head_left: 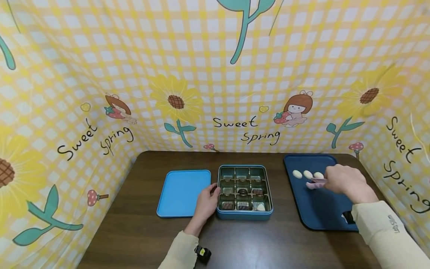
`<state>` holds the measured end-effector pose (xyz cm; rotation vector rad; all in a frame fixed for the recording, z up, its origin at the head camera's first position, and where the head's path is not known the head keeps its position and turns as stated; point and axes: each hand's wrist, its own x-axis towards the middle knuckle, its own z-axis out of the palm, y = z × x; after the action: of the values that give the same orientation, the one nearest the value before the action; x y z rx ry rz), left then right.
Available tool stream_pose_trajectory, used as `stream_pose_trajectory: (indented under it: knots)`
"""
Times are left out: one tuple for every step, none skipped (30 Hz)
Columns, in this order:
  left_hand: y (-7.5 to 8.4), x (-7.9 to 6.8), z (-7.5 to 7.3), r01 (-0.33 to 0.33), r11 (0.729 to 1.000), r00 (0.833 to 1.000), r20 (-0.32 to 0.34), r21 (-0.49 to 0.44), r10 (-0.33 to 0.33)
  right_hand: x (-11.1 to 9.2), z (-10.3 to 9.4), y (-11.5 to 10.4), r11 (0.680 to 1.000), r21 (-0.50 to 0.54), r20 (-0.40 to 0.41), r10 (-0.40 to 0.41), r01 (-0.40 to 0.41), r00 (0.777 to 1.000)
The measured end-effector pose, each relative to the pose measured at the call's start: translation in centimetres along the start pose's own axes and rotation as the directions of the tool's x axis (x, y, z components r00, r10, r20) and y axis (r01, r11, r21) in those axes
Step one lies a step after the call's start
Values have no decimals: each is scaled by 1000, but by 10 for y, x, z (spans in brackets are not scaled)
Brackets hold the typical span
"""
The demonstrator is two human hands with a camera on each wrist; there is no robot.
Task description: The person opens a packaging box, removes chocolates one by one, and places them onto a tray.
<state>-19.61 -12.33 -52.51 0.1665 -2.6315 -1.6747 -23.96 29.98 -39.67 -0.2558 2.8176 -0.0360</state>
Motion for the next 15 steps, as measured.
stream_pose_trajectory:
  knots:
    - [0,0,0,0,1000,1000,0,0,0,0,1,1,1000,2,2,1,-1,1000]
    - [0,0,0,-1,1000,1000,1,-2,1,1,2,2,1000,2,5,3,-3,1000]
    - [0,0,0,-2,1000,1000,1,-2,2,2,3,3,1000,2,6,3,-3,1000]
    - [0,0,1,-4,1000,1000,2,0,4,2,5,3,1000,2,4,2,-2,1000]
    - [0,0,1,-6,1000,1000,4,-1,6,3,6,4,1000,0,3,-1,1,1000]
    - [0,0,1,-7,1000,1000,5,-1,7,4,8,5,1000,-1,1,-3,3,1000]
    - [0,0,1,-7,1000,1000,7,0,7,5,9,6,1000,0,3,-3,3,1000]
    - [0,0,0,-8,1000,1000,8,1,8,5,10,7,1000,0,2,-2,2,1000]
    - [0,0,0,-7,1000,1000,8,2,7,6,11,8,1000,-1,0,-2,2,1000]
    - [1,0,0,-6,1000,1000,8,2,6,7,12,8,1000,1,2,1,-1,1000]
    - [1,0,0,-3,1000,1000,7,1,3,7,12,9,1000,4,7,4,-5,1000]
    - [1,0,0,0,1000,1000,6,2,0,8,13,9,1000,6,12,8,-9,1000]
    - [1,0,0,4,1000,1000,4,3,-4,8,13,10,1000,8,16,13,-13,1000]
    - [1,0,0,6,1000,1000,3,4,-6,8,13,10,1000,10,20,18,-18,1000]
    - [1,0,0,9,1000,1000,1,4,-9,9,13,10,1000,10,27,22,-22,999]
